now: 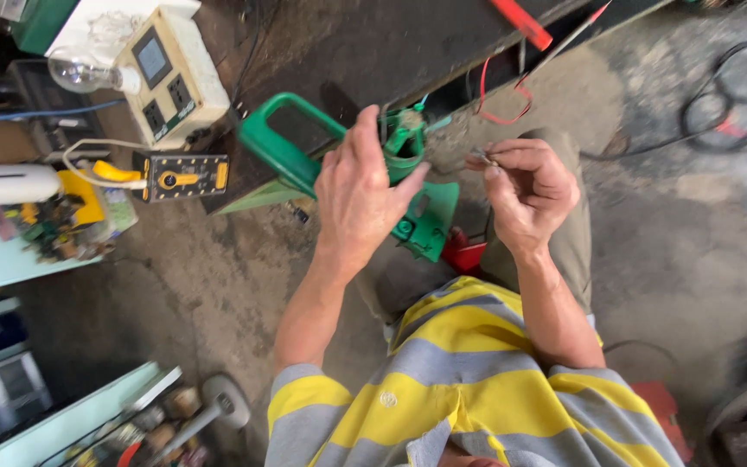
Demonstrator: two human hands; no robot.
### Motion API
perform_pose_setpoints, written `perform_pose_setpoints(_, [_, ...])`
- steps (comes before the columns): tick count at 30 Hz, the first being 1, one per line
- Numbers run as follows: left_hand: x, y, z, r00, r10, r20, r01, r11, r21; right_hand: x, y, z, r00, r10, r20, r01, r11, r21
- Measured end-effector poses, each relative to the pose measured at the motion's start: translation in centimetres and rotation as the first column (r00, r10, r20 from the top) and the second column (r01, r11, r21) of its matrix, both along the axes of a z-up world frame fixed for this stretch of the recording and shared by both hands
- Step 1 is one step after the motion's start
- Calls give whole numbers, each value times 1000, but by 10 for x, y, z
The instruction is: Repairing and cleaning the internal components of a green power tool casing using a screwdriver and cloth.
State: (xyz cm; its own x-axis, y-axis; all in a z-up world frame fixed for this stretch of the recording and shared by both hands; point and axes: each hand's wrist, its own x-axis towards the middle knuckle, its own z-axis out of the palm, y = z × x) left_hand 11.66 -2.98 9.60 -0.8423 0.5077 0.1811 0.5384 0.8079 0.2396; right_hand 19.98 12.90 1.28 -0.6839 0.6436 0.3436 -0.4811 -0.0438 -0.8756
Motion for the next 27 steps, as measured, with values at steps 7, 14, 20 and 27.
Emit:
perform_pose_setpoints(7, [-32, -22, 3, 995, 50, -86, -18, 941, 337, -79, 35, 7, 984, -173, 35, 142, 892, 430])
perform_pose_setpoints(14, [-66, -25, -11, 995, -18, 95, -42, 804, 593, -154, 34, -32, 849, -512, 128, 154, 472, 868])
perform_pose_setpoints(20, [-84, -24, -53, 999, 22, 26, -33, 791, 611, -161, 73, -13, 833, -543, 106, 171, 436, 884])
perform_pose_setpoints(27, [-85, -17, -61, 997, 70, -9, -59, 894, 444, -213, 128, -71, 587, -748, 310, -169, 261, 950])
